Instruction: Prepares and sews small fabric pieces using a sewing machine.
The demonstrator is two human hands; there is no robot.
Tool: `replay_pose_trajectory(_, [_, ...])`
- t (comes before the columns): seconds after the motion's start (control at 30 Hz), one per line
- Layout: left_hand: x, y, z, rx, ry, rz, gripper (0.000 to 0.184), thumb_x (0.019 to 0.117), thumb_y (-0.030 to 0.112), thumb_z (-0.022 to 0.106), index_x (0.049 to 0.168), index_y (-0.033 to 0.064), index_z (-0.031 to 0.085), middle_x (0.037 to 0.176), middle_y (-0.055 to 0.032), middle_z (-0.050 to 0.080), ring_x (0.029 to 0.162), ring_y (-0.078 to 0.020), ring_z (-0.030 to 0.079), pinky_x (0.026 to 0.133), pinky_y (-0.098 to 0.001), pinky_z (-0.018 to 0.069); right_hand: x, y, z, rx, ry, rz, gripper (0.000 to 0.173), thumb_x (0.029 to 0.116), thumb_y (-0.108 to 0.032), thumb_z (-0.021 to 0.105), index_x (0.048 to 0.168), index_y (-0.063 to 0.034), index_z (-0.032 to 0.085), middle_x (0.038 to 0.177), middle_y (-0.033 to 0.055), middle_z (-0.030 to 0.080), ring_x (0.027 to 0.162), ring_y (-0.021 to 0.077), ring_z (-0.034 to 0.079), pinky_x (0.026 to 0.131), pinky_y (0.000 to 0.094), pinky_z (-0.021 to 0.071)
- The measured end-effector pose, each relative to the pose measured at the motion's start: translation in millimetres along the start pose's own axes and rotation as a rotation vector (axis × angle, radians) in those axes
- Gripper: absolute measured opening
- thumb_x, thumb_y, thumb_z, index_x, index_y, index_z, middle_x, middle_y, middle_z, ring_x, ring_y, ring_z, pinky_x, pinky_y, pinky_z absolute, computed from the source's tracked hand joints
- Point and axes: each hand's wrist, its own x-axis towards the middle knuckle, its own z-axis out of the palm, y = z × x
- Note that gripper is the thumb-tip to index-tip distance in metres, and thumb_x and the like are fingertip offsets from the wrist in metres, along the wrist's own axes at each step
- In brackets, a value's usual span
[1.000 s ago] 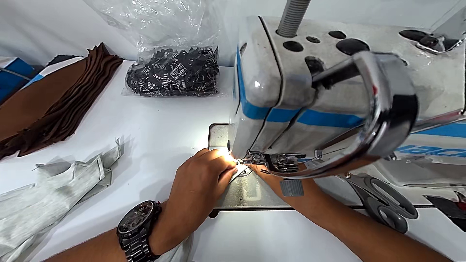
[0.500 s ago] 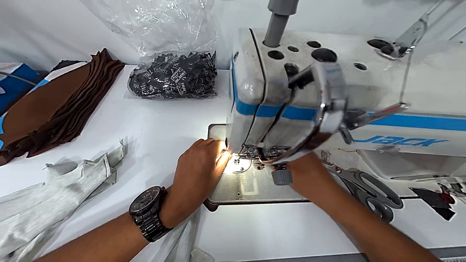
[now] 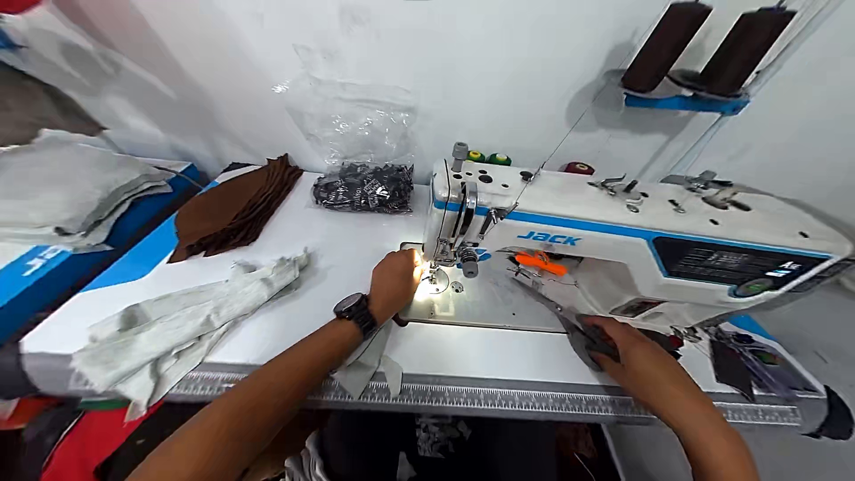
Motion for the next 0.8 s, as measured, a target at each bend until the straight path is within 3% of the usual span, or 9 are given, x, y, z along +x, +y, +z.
replay_pose_trajectory(0.07, [-10, -6, -9, -0.113, 0.022, -0.035, 0.023, 0.1032, 0.019, 0.057, 0.107, -0.0007, 0.067, 0.097, -0.0206, 0.070, 0.096, -0.0379, 0.069, 0.084, -0.0591, 0.0544, -14, -18, -12, -0.073, -0.135, 0.084, 0.065, 0.0895, -0.008, 0.076, 0.150, -0.0102, 0.051, 0.124, 0.0250, 0.065, 0.108, 0.0458, 0.065, 0.093, 0.0672, 0.0505])
replay_pose_trajectory(0.13, [-40, -11, -31, -0.393, 0.068, -0.044, 0.027, 0.1066, 0.018, 0.053, 0.116, -0.0056, 0.063, 0.102, -0.0214, 0.069, 0.096, -0.0340, 0.069, 0.088, -0.0550, 0.0548, -38, -31, -15, -0.143, -0.168, 0.088, 0.063, 0.0861, -0.009, 0.078, 0.146, -0.0094, 0.056, 0.125, 0.0286, 0.063, 0.106, 0.0502, 0.064, 0.087, 0.0708, 0.0500])
replay_pose_trajectory(0.23, [-118, 2, -65, -0.903, 0.167, -0.118, 0.023, 0.1074, 0.016, 0.052, 0.121, -0.0026, 0.055, 0.104, -0.0167, 0.069, 0.091, -0.0239, 0.070, 0.082, -0.0432, 0.0583, -83, -47, -3, -0.242, -0.076, 0.118, 0.068, 0.0745, -0.007, 0.085, 0.138, -0.0065, 0.062, 0.114, 0.0320, 0.066, 0.094, 0.0548, 0.067, 0.072, 0.0735, 0.0508])
replay_pose_trajectory(0.37, [-206, 24, -76, -1.245, 0.211, -0.174, 0.027, 0.1035, 0.005, 0.056, 0.130, 0.0037, 0.060, 0.102, -0.0116, 0.072, 0.086, -0.0197, 0.072, 0.076, -0.0345, 0.0613, -128, -44, 31, -0.053, 0.048, 0.090, 0.070, 0.0803, -0.002, 0.075, 0.147, -0.0017, 0.053, 0.106, 0.0321, 0.069, 0.086, 0.0542, 0.068, 0.071, 0.0735, 0.0516])
replay_pose_trajectory(0.47, [-238, 35, -62, -1.309, 0.254, -0.196, 0.019, 0.0990, 0.002, 0.063, 0.117, 0.0016, 0.069, 0.093, -0.0139, 0.074, 0.081, -0.0204, 0.073, 0.073, -0.0340, 0.0615, -155, -45, 41, 0.479, -0.001, 0.009, 0.068, 0.0838, -0.007, 0.076, 0.147, 0.0000, 0.052, 0.115, 0.0198, 0.069, 0.094, 0.0323, 0.071, 0.081, 0.0529, 0.0599])
replay_pose_trajectory(0.53, [-249, 42, -55, -1.308, 0.275, -0.207, 0.015, 0.0973, 0.001, 0.065, 0.110, 0.0001, 0.073, 0.091, -0.0150, 0.075, 0.081, -0.0216, 0.073, 0.075, -0.0347, 0.0622, -168, -66, 54, 0.894, -0.065, -0.125, 0.093, 0.0772, -0.034, 0.088, 0.151, -0.0001, 0.043, 0.117, 0.0083, 0.067, 0.097, 0.0176, 0.068, 0.081, 0.0367, 0.0609])
replay_pose_trajectory(0.6, [-256, 48, -50, -1.296, 0.277, -0.191, 0.013, 0.0957, 0.002, 0.067, 0.106, -0.0003, 0.075, 0.089, -0.0155, 0.075, 0.080, -0.0224, 0.074, 0.074, -0.0343, 0.0628, -176, -99, 69, 1.172, -0.155, -0.296, 0.085, 0.0787, -0.048, 0.085, 0.146, -0.0116, 0.048, 0.114, -0.0020, 0.067, 0.100, 0.0119, 0.067, 0.084, 0.0319, 0.0591])
replay_pose_trajectory(0.73, [-264, 51, -44, -1.163, 0.305, -0.075, 0.014, 0.0925, 0.004, 0.073, 0.105, 0.0052, 0.077, 0.087, -0.0124, 0.076, 0.077, -0.0231, 0.074, 0.071, -0.0355, 0.0641, -184, -155, 78, 1.077, -0.256, -0.420, 0.061, 0.0864, -0.032, 0.083, 0.132, -0.0007, 0.057, 0.093, 0.0033, 0.073, 0.078, 0.0123, 0.071, 0.067, 0.0301, 0.0617])
replay_pose_trajectory(0.8, [-266, 51, -45, -1.073, 0.298, -0.053, 0.015, 0.0917, 0.007, 0.075, 0.106, 0.0084, 0.078, 0.086, -0.0084, 0.076, 0.074, -0.0198, 0.073, 0.068, -0.0329, 0.0639, -178, -166, 80, 1.022, -0.289, -0.459, 0.065, 0.0847, -0.039, 0.084, 0.130, -0.0010, 0.057, 0.090, 0.0018, 0.071, 0.075, 0.0093, 0.068, 0.063, 0.0260, 0.0593])
